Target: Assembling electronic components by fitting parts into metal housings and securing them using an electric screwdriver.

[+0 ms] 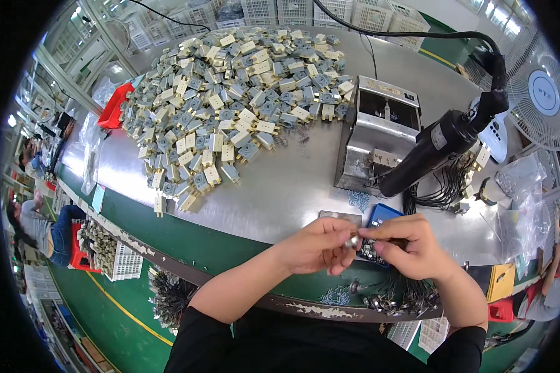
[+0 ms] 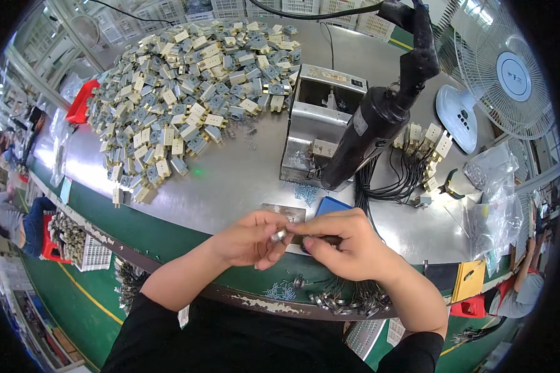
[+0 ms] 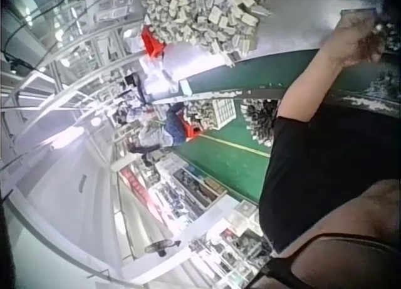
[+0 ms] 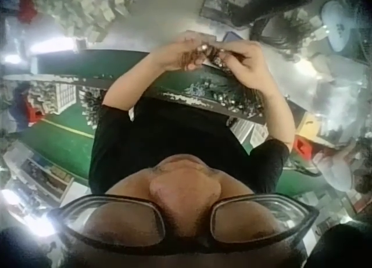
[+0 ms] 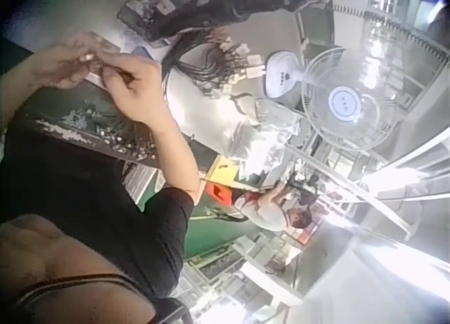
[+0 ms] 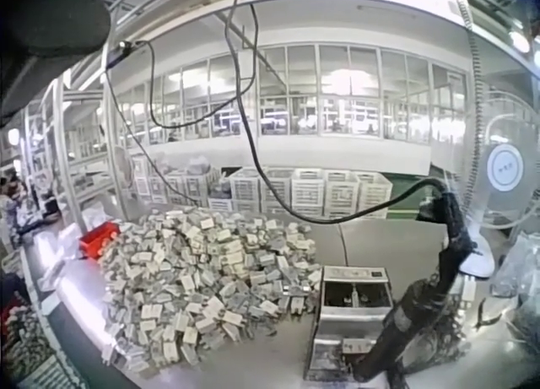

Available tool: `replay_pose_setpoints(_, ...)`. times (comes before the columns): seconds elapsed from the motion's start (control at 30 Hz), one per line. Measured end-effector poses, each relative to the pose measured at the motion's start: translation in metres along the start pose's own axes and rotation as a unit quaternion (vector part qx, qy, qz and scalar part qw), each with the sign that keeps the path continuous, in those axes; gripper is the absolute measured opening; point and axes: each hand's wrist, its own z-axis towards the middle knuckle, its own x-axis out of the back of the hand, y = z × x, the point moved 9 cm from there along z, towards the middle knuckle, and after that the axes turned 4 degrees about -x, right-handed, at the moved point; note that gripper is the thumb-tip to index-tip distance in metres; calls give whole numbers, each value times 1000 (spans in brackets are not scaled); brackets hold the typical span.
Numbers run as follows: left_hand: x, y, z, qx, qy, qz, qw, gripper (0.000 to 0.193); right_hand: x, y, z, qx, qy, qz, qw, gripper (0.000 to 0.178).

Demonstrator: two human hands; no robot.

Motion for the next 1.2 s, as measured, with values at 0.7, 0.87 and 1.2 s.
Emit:
replay_pose_setpoints(0.7, -12, 41, 4, -133, 37, 405, 904, 20, 1, 13, 14, 35, -59, -11, 998, 36)
replay_pose_setpoints(0.87, -9, 43, 8, -221, 89, 424, 874, 21, 1, 24, 6, 2, 9, 3, 1000, 34)
replay_pose_setpoints(1.2, -23, 63, -22, -184, 100, 486, 848, 26, -1, 25, 8, -112, -60, -73, 989, 53)
